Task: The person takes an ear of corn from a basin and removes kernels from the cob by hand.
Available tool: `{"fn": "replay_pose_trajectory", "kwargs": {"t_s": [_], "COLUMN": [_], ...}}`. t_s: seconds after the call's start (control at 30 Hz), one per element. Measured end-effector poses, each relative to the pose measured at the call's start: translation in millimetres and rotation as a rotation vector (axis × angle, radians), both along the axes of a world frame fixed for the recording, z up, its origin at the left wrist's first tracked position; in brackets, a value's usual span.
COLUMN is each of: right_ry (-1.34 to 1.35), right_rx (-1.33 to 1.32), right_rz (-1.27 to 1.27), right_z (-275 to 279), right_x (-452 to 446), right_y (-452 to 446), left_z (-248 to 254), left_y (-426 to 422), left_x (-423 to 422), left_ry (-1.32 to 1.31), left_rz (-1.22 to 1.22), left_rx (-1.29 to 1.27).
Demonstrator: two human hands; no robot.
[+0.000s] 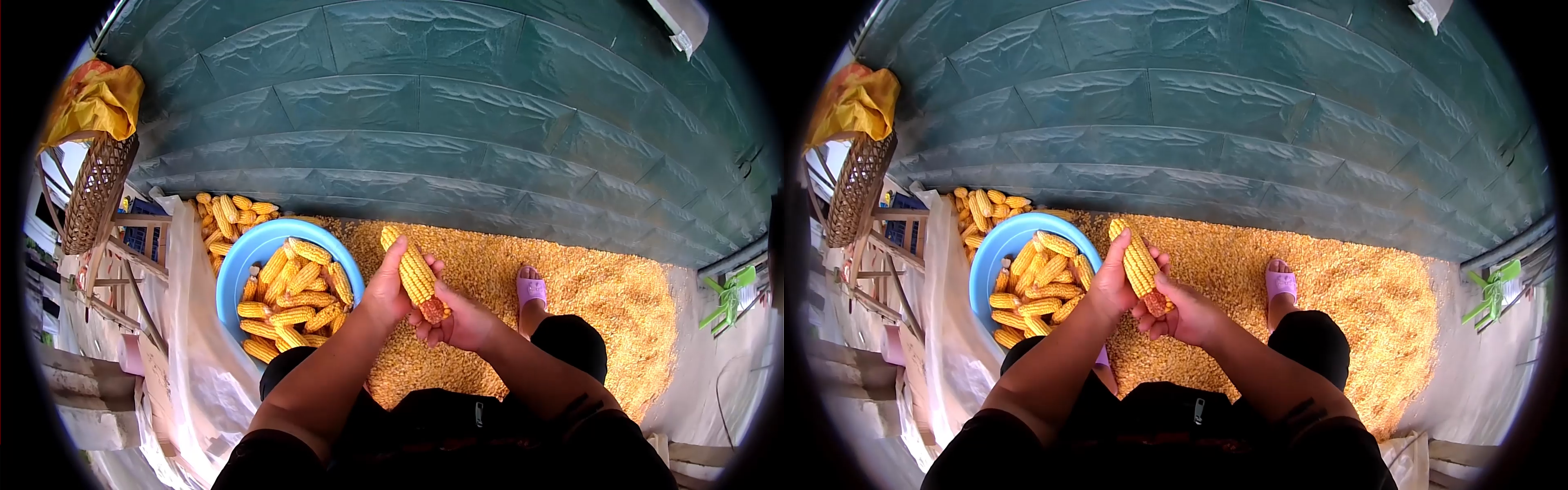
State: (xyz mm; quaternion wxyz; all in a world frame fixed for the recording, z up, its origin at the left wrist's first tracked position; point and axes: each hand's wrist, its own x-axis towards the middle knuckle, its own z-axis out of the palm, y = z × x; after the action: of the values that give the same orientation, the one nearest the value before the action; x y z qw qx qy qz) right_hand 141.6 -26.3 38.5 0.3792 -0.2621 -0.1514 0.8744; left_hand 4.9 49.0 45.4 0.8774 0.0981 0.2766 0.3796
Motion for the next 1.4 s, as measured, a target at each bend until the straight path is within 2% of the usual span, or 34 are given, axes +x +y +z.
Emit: {"fn": "replay_pose_trajectory", "kwargs": {"t_s": [0.13, 0.2, 0.33, 0.4, 0.43, 0.47, 0.53, 0.6, 0.67, 0.77, 0.83, 0.93, 1.07, 1.13, 1.17, 1.2, 1.27, 1.33, 1.4], "right_ry": [-0.001, -0.031, -0.052, -0.199, -0.43, -0.431, -0.637, -0.615, -0.461, -0.316, -0.217, -0.086, -0.08, -0.409, -0.566, -0.566, -0.801, -0.82, -0.762], "right_rx": [0.079, 0.09, 0.112, 0.104, 0.141, 0.142, 0.247, 0.277, 0.305, 0.269, 0.265, 0.236, 0.206, 0.144, 0.266, 0.256, 0.258, 0.269, 0.404], "right_rz": [0.029, 0.046, -0.03, -0.019, 0.005, 0.007, 0.025, 0.04, 0.061, 0.088, 0.156, 0.186, 0.181, 0.187, 0.154, 0.155, 0.135, 0.102, 0.133], "right_z": [-5.6, 1.2, 16.9, 16.2, 9.4, 12.6, 21.3, 16.6, 20.3, 31.5, 44.7, 37.1, 37.8, 35.6, 34.8, 35.6, 34.3, 21.6, 16.8], "right_x": [-3.9, -8.8, -23.1, -22.9, -21.4, -21.4, -22.3, -21.3, -19.4, -16.0, -12.0, -12.1, -11.4, -11.9, -13.3, -14.0, -17.7, -21.3, -20.3], "right_y": [1.8, 4.2, 3.6, 6.7, 7.2, 6.6, 3.8, 0.8, -0.8, 2.3, 4.4, 7.5, 18.4, 26.8, 26.0, 27.3, 29.4, 31.8, 34.9], "left_z": [2.6, 9.1, 9.1, 8.3, 8.6, 9.0, 11.6, 18.0, 28.8, 42.1, 46.5, 43.1, 31.7, 27.9, 25.7, 23.1, 16.4, 12.8, 13.6], "left_y": [0.6, 1.7, 5.6, 3.5, -0.1, -1.6, -3.2, -6.3, -10.5, -12.7, -9.8, -4.6, 4.4, 6.8, 7.8, 9.6, 12.1, 16.8, 21.1], "left_x": [-2.5, -6.6, -20.0, -18.4, -14.9, -12.3, -12.7, -11.9, -10.2, -12.5, -17.2, -22.1, -17.2, -15.2, -13.2, -10.1, -5.1, -5.6, -8.4], "left_ry": [0.101, 0.147, 0.177, 0.185, 0.299, 0.413, 0.432, 0.469, 0.476, 0.342, 0.209, 0.223, 0.192, 0.342, 0.337, 0.337, 0.385, 0.387, 0.414], "left_rz": [0.006, 0.086, 0.077, 0.119, 0.172, 0.218, 0.221, 0.231, 0.256, 0.272, 0.206, 0.156, 0.251, 0.282, 0.304, 0.301, 0.277, 0.276, 0.27], "left_rx": [-0.045, -0.073, 0.009, -0.006, 0.087, 0.182, 0.17, 0.146, 0.16, 0.201, 0.09, 0.119, -0.008, 0.168, 0.213, 0.204, 0.23, 0.247, 0.212]}}
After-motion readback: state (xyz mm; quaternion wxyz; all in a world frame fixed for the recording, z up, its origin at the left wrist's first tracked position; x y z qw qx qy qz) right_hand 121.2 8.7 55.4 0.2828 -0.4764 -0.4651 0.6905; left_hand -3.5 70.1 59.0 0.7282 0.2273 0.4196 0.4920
